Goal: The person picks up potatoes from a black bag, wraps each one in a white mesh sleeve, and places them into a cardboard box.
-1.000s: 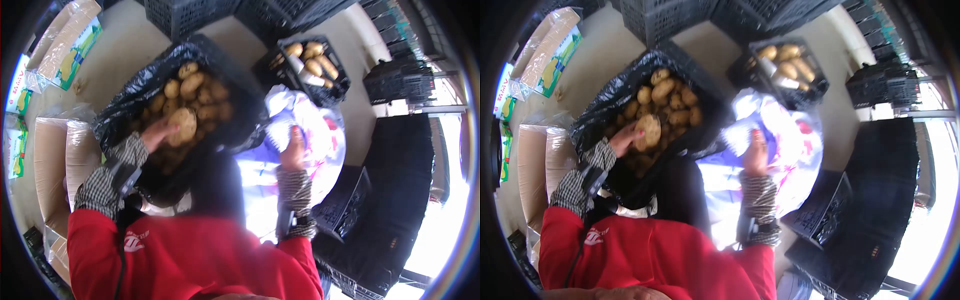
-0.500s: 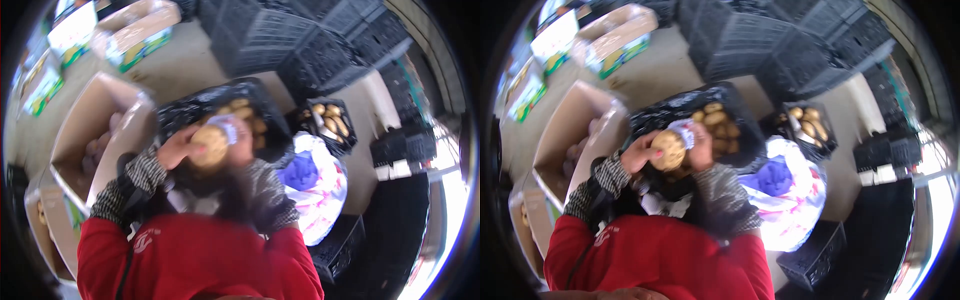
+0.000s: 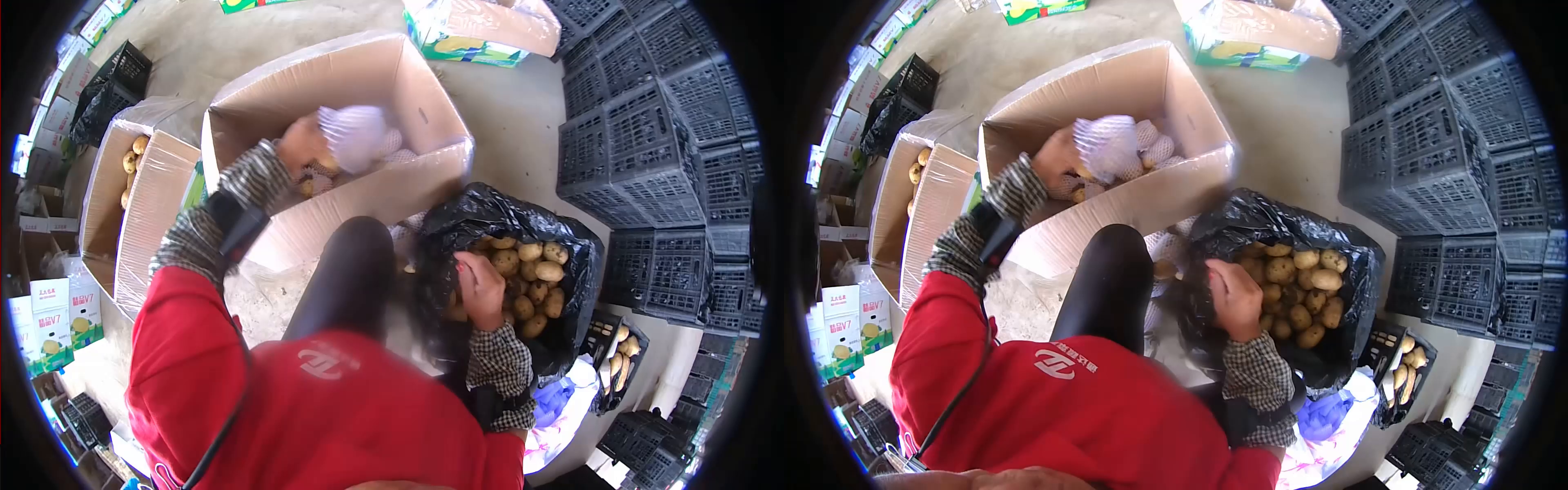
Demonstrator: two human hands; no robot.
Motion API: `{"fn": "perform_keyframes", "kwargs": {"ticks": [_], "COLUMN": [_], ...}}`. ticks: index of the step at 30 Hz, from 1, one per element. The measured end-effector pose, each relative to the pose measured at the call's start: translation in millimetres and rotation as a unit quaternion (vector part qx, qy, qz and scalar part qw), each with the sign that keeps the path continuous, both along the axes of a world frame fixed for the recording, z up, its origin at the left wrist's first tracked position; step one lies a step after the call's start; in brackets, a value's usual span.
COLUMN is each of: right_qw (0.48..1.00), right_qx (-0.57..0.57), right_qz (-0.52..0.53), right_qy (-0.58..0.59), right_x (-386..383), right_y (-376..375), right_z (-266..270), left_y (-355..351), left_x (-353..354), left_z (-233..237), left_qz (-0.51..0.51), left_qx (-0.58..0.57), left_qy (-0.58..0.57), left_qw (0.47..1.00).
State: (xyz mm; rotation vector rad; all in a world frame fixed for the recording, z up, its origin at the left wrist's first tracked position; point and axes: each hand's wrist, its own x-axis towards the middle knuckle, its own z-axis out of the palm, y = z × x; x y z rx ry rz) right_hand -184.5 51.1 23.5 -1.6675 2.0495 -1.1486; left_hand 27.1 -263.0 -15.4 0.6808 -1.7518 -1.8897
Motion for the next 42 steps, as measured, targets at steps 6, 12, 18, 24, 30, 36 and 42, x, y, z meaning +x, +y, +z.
{"fn": "perform_keyframes", "kwargs": {"ticks": [6, 12, 18, 24, 30, 36, 42], "right_qw": [0.985, 0.974, 0.969, 0.965, 0.961, 0.959, 0.977], "right_qx": [0.094, 0.144, 0.155, 0.189, 0.203, 0.189, 0.170], "right_qz": [-0.092, -0.116, -0.138, -0.129, -0.144, -0.153, -0.110], "right_qy": [-0.112, -0.129, -0.135, -0.129, -0.118, -0.145, -0.066], "right_x": [-15, -22, -30, -28, -34, -39, -37], "right_y": [16, 4, 5, 1, 9, 9, 4], "right_z": [-38, -54, -68, -75, -78, -87, -82], "left_y": [-104, -114, -106, -129, -133, -139, -71], "left_x": [79, 78, 44, 24, 0, 23, 61], "left_z": [-77, -148, -97, -156, -175, -128, -156], "left_qz": [0.005, -0.240, -0.197, -0.158, -0.200, -0.454, -0.486], "left_qx": [-0.415, -0.288, -0.386, -0.453, -0.464, -0.200, -0.162], "left_qy": [-0.495, -0.658, -0.663, -0.593, -0.638, -0.518, -0.504], "left_qw": [0.763, 0.653, 0.611, 0.647, 0.581, 0.696, 0.696]}}
